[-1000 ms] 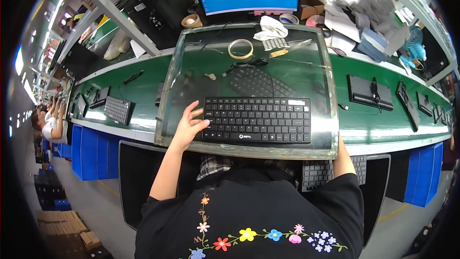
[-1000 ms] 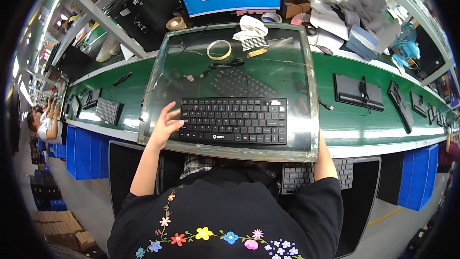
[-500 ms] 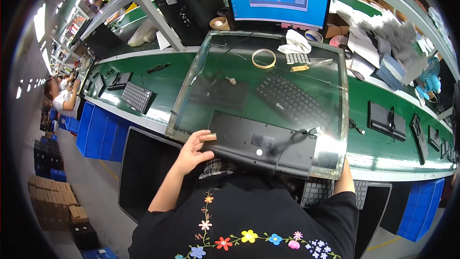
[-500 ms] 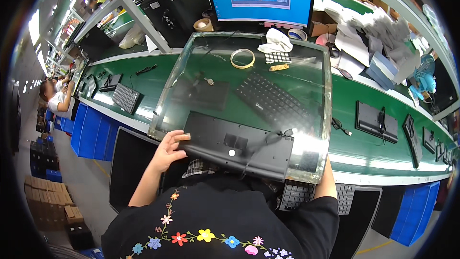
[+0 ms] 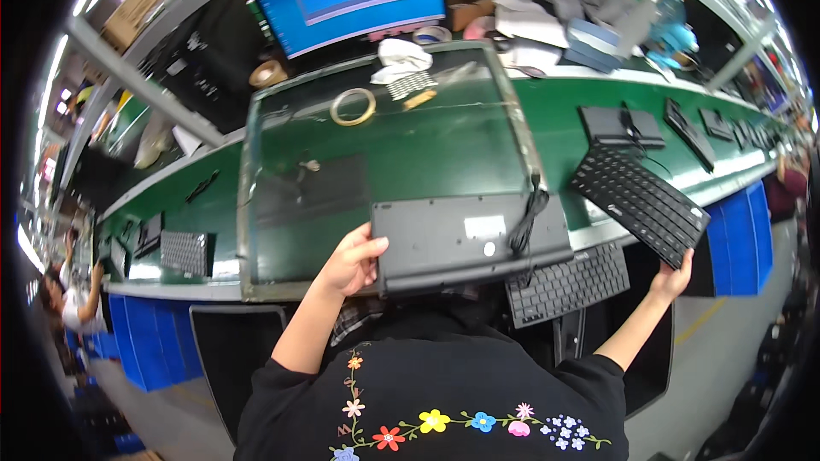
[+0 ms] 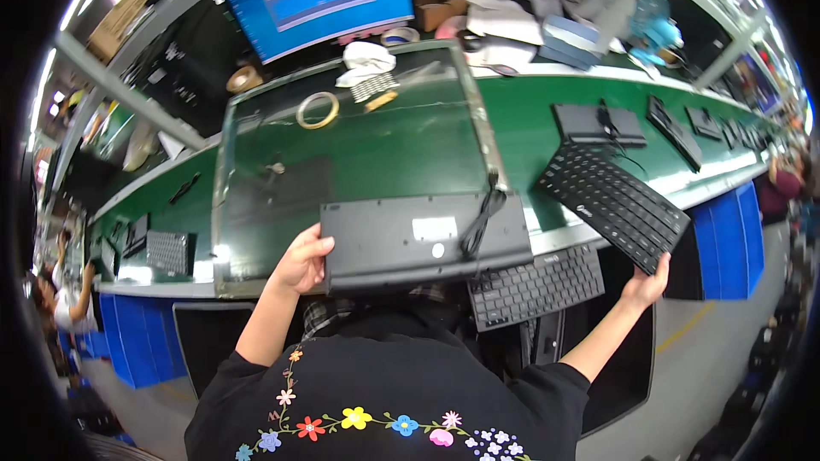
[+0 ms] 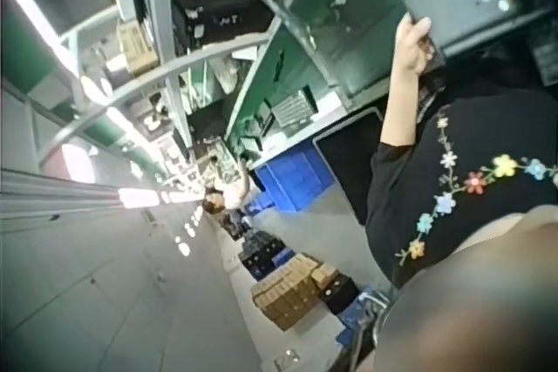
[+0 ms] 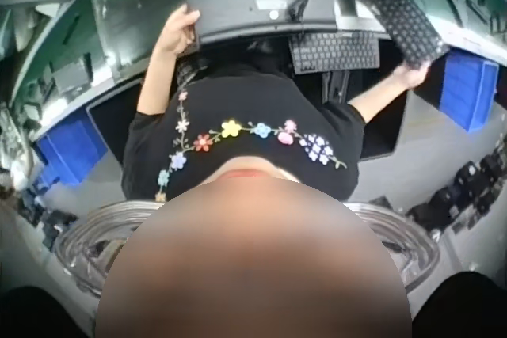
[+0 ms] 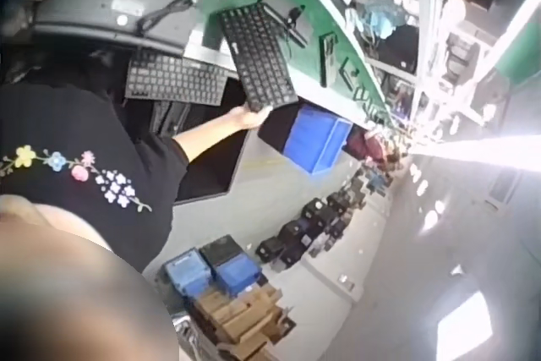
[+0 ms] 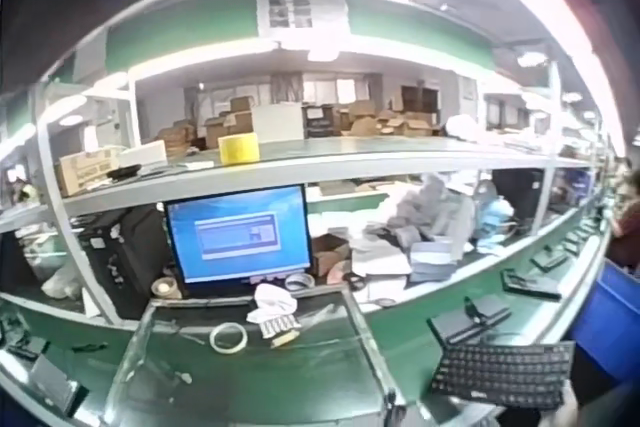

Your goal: Testing computer keyboards at a factory workstation by typing and checking keys.

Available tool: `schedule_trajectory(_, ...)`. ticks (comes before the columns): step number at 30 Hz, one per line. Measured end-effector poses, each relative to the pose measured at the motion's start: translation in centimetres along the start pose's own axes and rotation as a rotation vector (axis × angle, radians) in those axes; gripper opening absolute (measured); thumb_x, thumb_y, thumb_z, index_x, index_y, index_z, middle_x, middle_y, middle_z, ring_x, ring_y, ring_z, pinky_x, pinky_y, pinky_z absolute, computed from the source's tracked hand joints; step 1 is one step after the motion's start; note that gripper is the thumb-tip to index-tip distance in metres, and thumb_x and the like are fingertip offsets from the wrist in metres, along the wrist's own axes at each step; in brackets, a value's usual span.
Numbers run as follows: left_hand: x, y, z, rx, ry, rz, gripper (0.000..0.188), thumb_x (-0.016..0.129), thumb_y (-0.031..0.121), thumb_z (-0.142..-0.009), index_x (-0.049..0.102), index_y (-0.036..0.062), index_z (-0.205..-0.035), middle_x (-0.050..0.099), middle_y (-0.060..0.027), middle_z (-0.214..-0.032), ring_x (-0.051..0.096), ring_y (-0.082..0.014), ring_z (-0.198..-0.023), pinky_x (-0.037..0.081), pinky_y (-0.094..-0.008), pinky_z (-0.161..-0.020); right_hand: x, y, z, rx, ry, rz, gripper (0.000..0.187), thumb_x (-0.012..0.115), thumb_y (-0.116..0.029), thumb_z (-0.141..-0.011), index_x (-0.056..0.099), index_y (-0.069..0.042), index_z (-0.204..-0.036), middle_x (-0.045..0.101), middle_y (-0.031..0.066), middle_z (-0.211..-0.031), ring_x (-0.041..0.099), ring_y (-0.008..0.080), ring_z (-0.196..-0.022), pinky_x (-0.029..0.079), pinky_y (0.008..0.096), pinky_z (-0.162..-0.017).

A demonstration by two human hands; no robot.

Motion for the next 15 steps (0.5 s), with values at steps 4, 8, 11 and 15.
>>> schedule_trajectory(4, 6.3, 2.0, -6.2, 0.012, -0.173, -0.059, 0.046, 0.061, 0.021, -0.087, 0.041, 0.0024, -0.125, 0.056, -0.0056, -0.089, 0.050, -0.0091, -0.051, 0.040, -0.0218, -0.040, -5.1, -8.2, 5.1, -0.225, 0.200, -0.176, 0.041, 0.049, -0.026, -0.094, 0.050, 0.001, -0.125, 0.057, 0.0144, -0.121, 0.058, 0.0280, -0.106, 0.049, 0.0414, -0.086)
schedule_trajectory(8, 12.7, 2.3, -12.9, -0.067, -0.275, -0.038, 0.061, 0.060, 0.015, -0.090, 0.025, 0.0041, -0.139, 0.056, -0.0112, -0.103, 0.060, -0.0166, -0.068, 0.052, -0.0283, -0.061, -4.2, -9.1, 8.2, -0.161, 0.057, -0.463, 0.043, 0.053, -0.024, -0.092, 0.048, 0.001, -0.127, 0.055, 0.0162, -0.126, 0.056, 0.0285, -0.112, 0.047, 0.0449, -0.094)
schedule_trajectory(11, 13.2, 3.1, -13.7, 0.092, -0.174, -0.092, 0.072, 0.058, 0.013, -0.091, 0.013, 0.0106, -0.147, 0.036, -0.0207, -0.139, 0.049, -0.0260, -0.117, 0.046, -0.0391, -0.094, 1.4, -7.2, 11.1, -0.044, -0.335, -0.640, 0.046, 0.056, -0.026, -0.092, 0.048, -0.001, -0.128, 0.052, 0.0128, -0.131, 0.052, 0.0272, -0.116, 0.043, 0.0435, -0.098)
schedule_trajectory(15, 10.3, 4.4, -6.2, 0.313, -0.613, -0.035, 0.064, 0.056, 0.021, -0.092, 0.021, 0.0070, -0.145, 0.038, -0.0184, -0.138, 0.042, -0.0255, -0.125, 0.036, -0.0396, -0.102, 10.7, -2.7, 16.3, 0.226, -0.565, -0.678, 0.045, 0.052, -0.029, -0.094, 0.048, -0.005, -0.131, 0.048, 0.0102, -0.136, 0.046, 0.0262, -0.124, 0.041, 0.0448, -0.101)
Point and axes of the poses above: each hand's wrist, its own z-axis away from the middle knuckle, its own x-axis out of the palm, y = z × x, the point moved 6 cm from there along -z, towards the middle knuckle
